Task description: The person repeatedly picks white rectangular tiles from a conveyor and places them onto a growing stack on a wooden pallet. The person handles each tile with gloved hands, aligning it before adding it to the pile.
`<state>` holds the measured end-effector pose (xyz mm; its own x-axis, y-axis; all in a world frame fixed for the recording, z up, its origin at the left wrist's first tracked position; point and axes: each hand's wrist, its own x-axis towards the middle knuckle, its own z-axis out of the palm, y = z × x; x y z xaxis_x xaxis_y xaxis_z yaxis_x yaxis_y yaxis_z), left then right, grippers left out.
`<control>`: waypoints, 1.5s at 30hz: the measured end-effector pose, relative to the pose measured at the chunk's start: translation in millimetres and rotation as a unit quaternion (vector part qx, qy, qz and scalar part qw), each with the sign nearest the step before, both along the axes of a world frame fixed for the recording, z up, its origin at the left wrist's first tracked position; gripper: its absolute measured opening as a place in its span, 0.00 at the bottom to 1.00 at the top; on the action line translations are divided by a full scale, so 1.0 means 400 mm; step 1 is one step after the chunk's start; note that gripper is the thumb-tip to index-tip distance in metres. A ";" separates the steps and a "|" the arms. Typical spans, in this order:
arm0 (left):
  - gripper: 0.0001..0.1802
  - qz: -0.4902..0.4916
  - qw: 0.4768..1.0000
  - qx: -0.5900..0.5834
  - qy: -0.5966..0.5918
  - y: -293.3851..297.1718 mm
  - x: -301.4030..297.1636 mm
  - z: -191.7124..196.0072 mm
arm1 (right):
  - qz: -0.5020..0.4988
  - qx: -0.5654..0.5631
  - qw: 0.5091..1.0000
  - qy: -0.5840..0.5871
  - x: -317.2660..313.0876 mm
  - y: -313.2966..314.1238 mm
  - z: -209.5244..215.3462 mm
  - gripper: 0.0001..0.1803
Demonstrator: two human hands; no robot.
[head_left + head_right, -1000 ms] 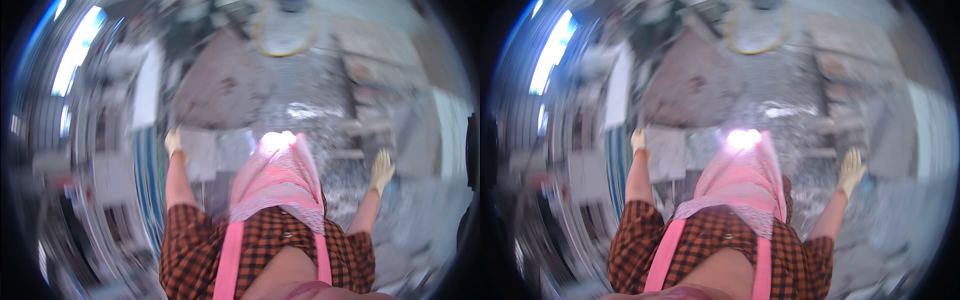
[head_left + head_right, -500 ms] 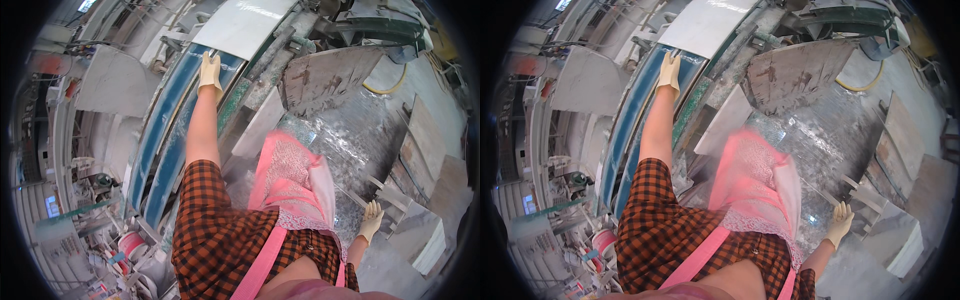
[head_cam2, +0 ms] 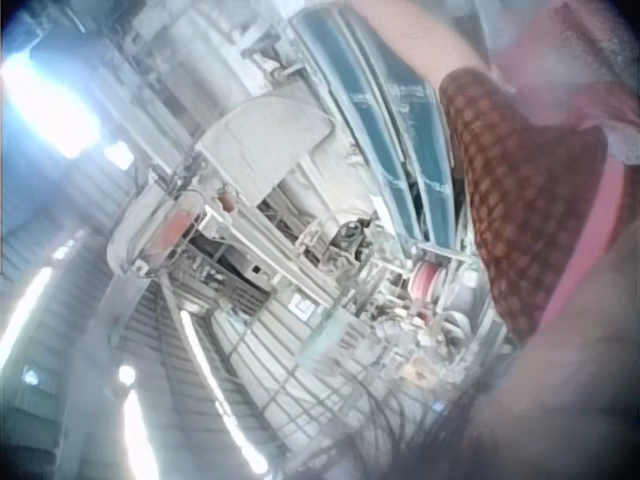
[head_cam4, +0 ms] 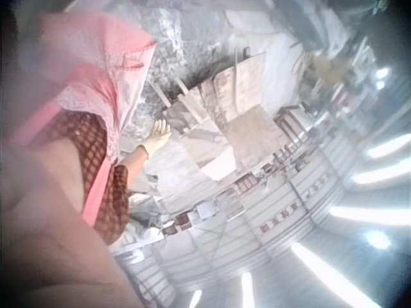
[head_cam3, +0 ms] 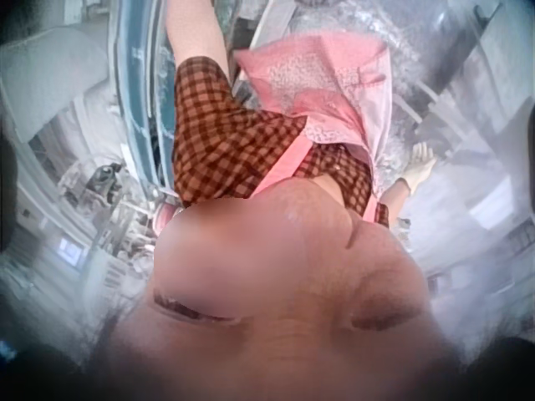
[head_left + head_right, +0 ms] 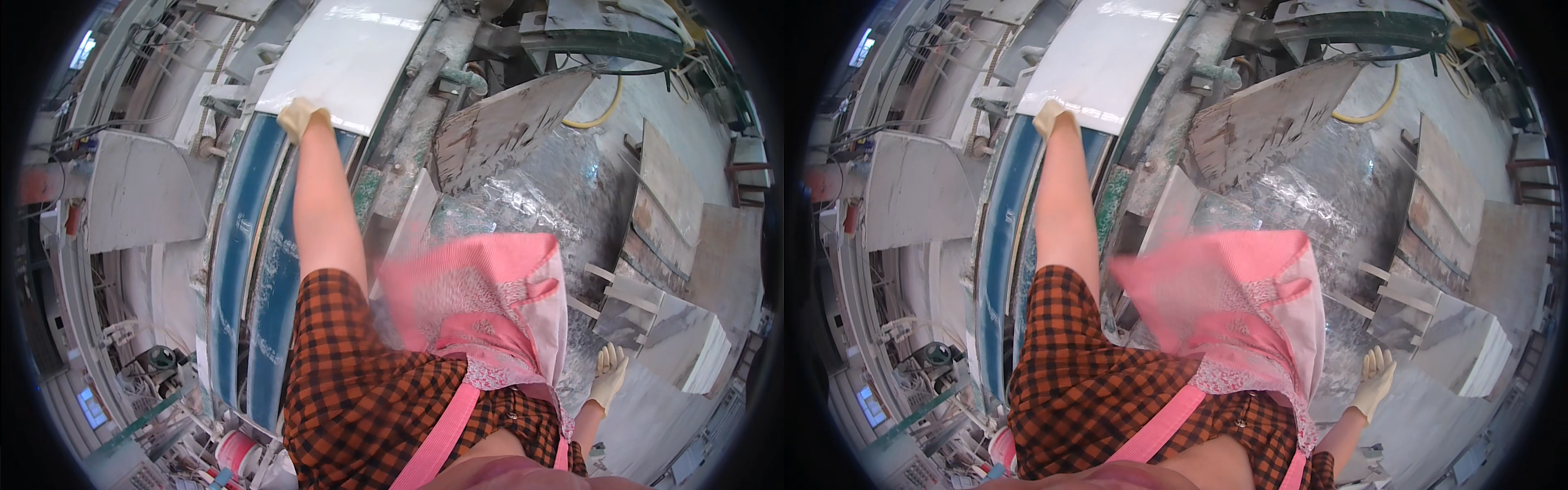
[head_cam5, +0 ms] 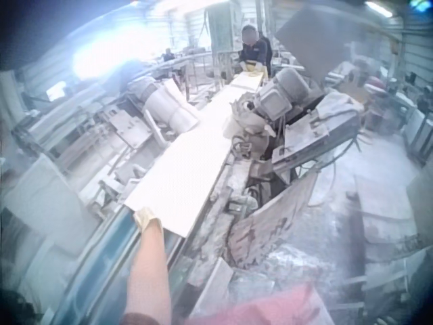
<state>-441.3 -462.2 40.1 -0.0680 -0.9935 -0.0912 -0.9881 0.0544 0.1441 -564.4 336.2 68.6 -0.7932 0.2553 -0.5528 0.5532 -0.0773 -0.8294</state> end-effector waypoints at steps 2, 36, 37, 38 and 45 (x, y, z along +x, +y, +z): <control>0.18 0.381 0.695 0.023 0.609 0.000 0.006 0.001 | 0.009 0.004 1.000 -0.002 -0.001 0.006 -0.015 0.33; 0.21 -0.093 0.897 -0.070 0.427 0.348 0.215 0.670 | 0.123 -0.159 0.979 0.037 -0.132 -0.118 -0.181 0.24; 0.20 -0.134 0.902 -0.087 0.401 0.403 0.200 0.704 | 0.115 -0.174 0.977 0.044 -0.141 -0.111 -0.173 0.25; 0.19 -0.192 0.898 -0.090 0.385 0.447 0.171 0.730 | 0.099 -0.178 0.978 0.049 -0.154 -0.106 -0.161 0.26; 0.16 -0.434 0.874 -0.034 0.217 0.778 -0.140 0.778 | 0.156 -0.327 0.931 0.035 -0.307 -0.094 -0.066 0.27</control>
<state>-497.1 -150.8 351.5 -0.8115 -0.5532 0.1882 -0.4235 0.7788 0.4627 -687.4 298.5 42.3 -0.8128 -0.3667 -0.4526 0.5790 -0.4230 -0.6971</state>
